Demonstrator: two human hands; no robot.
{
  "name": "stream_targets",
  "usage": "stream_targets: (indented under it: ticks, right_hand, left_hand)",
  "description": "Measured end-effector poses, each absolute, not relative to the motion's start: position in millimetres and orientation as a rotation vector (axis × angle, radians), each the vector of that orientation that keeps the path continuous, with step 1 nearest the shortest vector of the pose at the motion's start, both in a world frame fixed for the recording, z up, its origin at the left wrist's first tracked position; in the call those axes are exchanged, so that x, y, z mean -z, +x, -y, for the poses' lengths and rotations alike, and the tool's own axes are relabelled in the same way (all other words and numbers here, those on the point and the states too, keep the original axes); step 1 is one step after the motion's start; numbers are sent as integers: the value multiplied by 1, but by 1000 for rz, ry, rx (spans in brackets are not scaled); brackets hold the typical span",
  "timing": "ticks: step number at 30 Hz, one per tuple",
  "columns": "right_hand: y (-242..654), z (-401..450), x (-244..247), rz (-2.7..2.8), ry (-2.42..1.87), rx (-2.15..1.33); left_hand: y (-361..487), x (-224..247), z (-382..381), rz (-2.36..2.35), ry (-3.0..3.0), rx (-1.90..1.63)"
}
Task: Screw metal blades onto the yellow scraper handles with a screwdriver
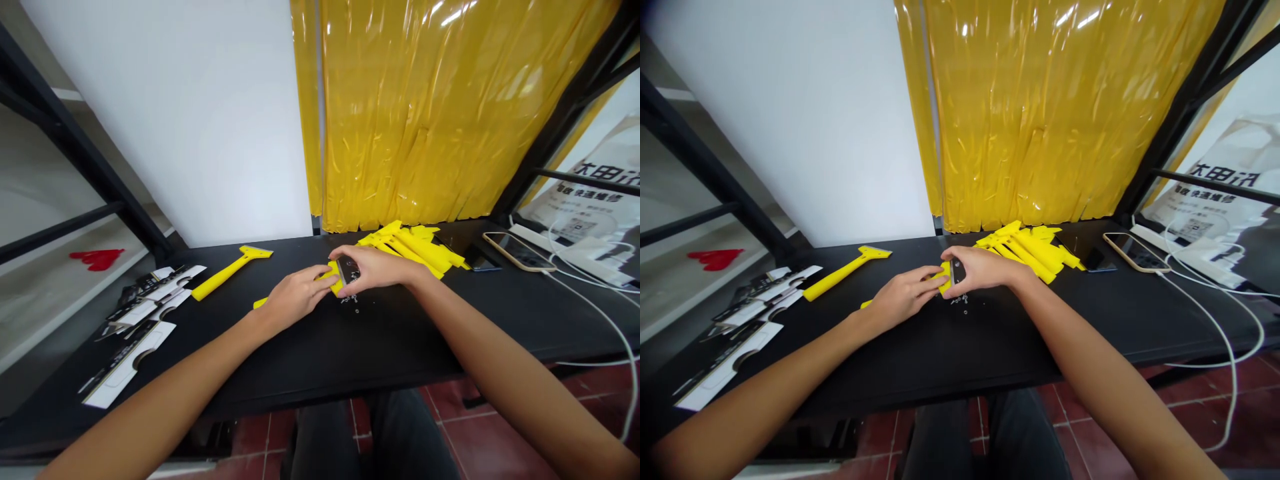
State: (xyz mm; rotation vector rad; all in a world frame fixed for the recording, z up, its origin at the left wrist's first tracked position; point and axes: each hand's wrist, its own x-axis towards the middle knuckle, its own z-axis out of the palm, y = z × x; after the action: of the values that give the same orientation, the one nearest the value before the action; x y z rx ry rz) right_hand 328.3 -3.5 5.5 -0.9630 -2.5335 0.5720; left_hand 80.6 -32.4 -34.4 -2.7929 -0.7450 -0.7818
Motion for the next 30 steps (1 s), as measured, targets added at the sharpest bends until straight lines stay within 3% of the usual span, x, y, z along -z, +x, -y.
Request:
stream_targets:
  ticks: [18, 30]
  right_hand:
    - [321, 9, 4, 2662, -924, -352]
    - [322, 14, -4, 2639, -906, -429]
  left_hand:
    - [84, 36, 39, 1168, -2847, 730]
    - [84, 30, 42, 990, -2837, 656]
